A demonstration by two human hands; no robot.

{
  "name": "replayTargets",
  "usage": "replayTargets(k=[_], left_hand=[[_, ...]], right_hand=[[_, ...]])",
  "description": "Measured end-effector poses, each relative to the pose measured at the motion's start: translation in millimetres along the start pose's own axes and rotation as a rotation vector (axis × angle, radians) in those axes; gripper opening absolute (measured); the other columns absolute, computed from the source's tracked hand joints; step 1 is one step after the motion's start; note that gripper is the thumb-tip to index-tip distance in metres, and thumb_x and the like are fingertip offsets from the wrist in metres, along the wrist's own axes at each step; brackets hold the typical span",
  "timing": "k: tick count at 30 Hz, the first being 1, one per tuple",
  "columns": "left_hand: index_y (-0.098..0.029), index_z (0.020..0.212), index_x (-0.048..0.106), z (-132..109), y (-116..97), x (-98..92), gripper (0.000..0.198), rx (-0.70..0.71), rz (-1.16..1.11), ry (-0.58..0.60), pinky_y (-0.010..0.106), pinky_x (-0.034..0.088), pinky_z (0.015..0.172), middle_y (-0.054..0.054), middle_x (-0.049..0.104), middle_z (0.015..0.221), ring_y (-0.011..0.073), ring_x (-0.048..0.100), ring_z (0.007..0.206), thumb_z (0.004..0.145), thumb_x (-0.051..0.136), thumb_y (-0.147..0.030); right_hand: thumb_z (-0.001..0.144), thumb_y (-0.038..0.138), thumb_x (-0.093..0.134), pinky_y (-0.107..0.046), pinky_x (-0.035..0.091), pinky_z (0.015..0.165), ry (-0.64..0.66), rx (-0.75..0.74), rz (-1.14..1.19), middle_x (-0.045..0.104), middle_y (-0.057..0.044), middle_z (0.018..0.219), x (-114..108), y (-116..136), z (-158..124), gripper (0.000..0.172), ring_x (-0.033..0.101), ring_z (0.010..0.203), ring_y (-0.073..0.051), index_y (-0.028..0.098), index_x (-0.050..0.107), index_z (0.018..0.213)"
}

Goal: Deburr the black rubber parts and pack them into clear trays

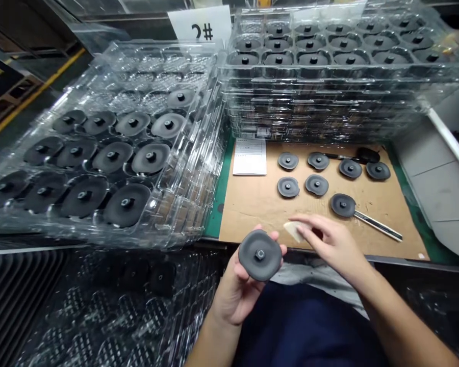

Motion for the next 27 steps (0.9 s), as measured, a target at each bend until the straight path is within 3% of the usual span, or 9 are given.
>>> replayTargets(k=[3,6,11,13,15,18,22,25,27], left_hand=[[-0.024,0.117,0.062,2.4,-5.2,-2.6,0.060,0.030,0.052,0.005,0.031,0.048,0.093,0.007,0.065,0.120,0.0259,0.061,0.108,0.062,0.078,-0.041],[-0.022,0.113,0.064,3.9,-15.9,-17.1,0.063,0.109,0.129,-0.091,0.024,0.050,0.087,0.007,0.067,0.114,0.0216,0.063,0.104,0.055,0.084,-0.037],[-0.028,0.114,0.063,-3.2,-29.9,-44.2,0.070,0.188,0.140,-0.244,0.028,0.052,0.085,0.004,0.065,0.119,0.0239,0.063,0.104,0.049,0.087,-0.031],[-0.027,0.113,0.063,-4.1,-30.5,-39.3,0.071,0.205,0.117,-0.197,0.030,0.052,0.086,0.004,0.065,0.117,0.0252,0.064,0.103,0.047,0.087,-0.034],[-0.026,0.114,0.063,-3.9,-28.8,-31.8,0.071,0.210,0.119,-0.169,0.029,0.051,0.088,0.005,0.066,0.116,0.0236,0.064,0.101,0.047,0.087,-0.035],[-0.024,0.114,0.063,-3.5,-26.7,-22.9,0.072,0.211,0.153,-0.174,0.025,0.051,0.087,0.005,0.067,0.112,0.0212,0.064,0.101,0.047,0.087,-0.036],[-0.026,0.113,0.064,-4.0,-28.4,-19.3,0.067,0.194,0.175,-0.162,0.031,0.052,0.088,0.005,0.067,0.111,0.0237,0.065,0.099,0.051,0.085,-0.038],[-0.028,0.113,0.063,-6.4,-30.8,-25.1,0.071,0.210,0.162,-0.194,0.030,0.051,0.087,0.003,0.064,0.115,0.0237,0.063,0.102,0.047,0.088,-0.034],[-0.026,0.113,0.063,-7.8,-26.8,-28.5,0.070,0.201,0.152,-0.234,0.025,0.049,0.087,0.002,0.065,0.113,0.0204,0.061,0.103,0.047,0.088,-0.033]], right_hand=[[0.091,0.020,0.050,-0.026,0.046,0.073,-0.112,-0.253,0.047,0.067,-0.002,0.100,-15.6,64.3,1.0,0.026,0.061,0.083,-0.013,0.025,0.060,0.114],[0.090,0.014,0.048,-0.030,0.045,0.075,-0.126,-0.440,-0.029,0.067,-0.004,0.097,7.7,103.3,-8.4,0.031,0.060,0.083,-0.015,0.021,0.058,0.119],[0.091,0.018,0.049,-0.025,0.048,0.067,0.074,-0.130,0.185,0.067,-0.003,0.091,41.6,64.3,-20.2,0.023,0.061,0.075,-0.013,0.022,0.062,0.109],[0.090,0.022,0.051,-0.021,0.049,0.065,0.073,-0.016,0.321,0.068,0.000,0.096,32.8,51.0,-21.6,0.020,0.063,0.081,-0.012,0.026,0.063,0.105],[0.090,0.022,0.052,-0.020,0.048,0.064,-0.068,0.028,0.324,0.067,0.001,0.102,12.2,49.3,-18.6,0.021,0.062,0.086,-0.012,0.028,0.062,0.107],[0.088,0.017,0.053,-0.025,0.047,0.071,-0.187,-0.196,0.190,0.066,-0.002,0.101,2.4,86.7,-16.0,0.028,0.061,0.086,-0.014,0.024,0.058,0.115],[0.087,0.010,0.048,-0.030,0.045,0.072,-0.067,-0.546,0.090,0.067,-0.006,0.089,29.5,128.5,-28.5,0.029,0.058,0.078,-0.016,0.013,0.056,0.115],[0.088,0.012,0.047,-0.028,0.041,0.065,0.019,-0.474,-0.026,0.064,-0.006,0.084,38.1,114.6,-25.0,0.023,0.054,0.071,-0.014,0.013,0.057,0.109],[0.090,0.014,0.046,-0.028,0.037,0.064,-0.039,-0.393,-0.125,0.062,-0.005,0.080,28.8,103.8,-14.9,0.022,0.051,0.069,-0.014,0.014,0.058,0.108]])
Point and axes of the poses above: each hand's wrist, its own z-axis towards the middle knuckle, its own x-axis out of the palm, y = z × x, the point moved 10 cm from there along z, towards the middle knuckle
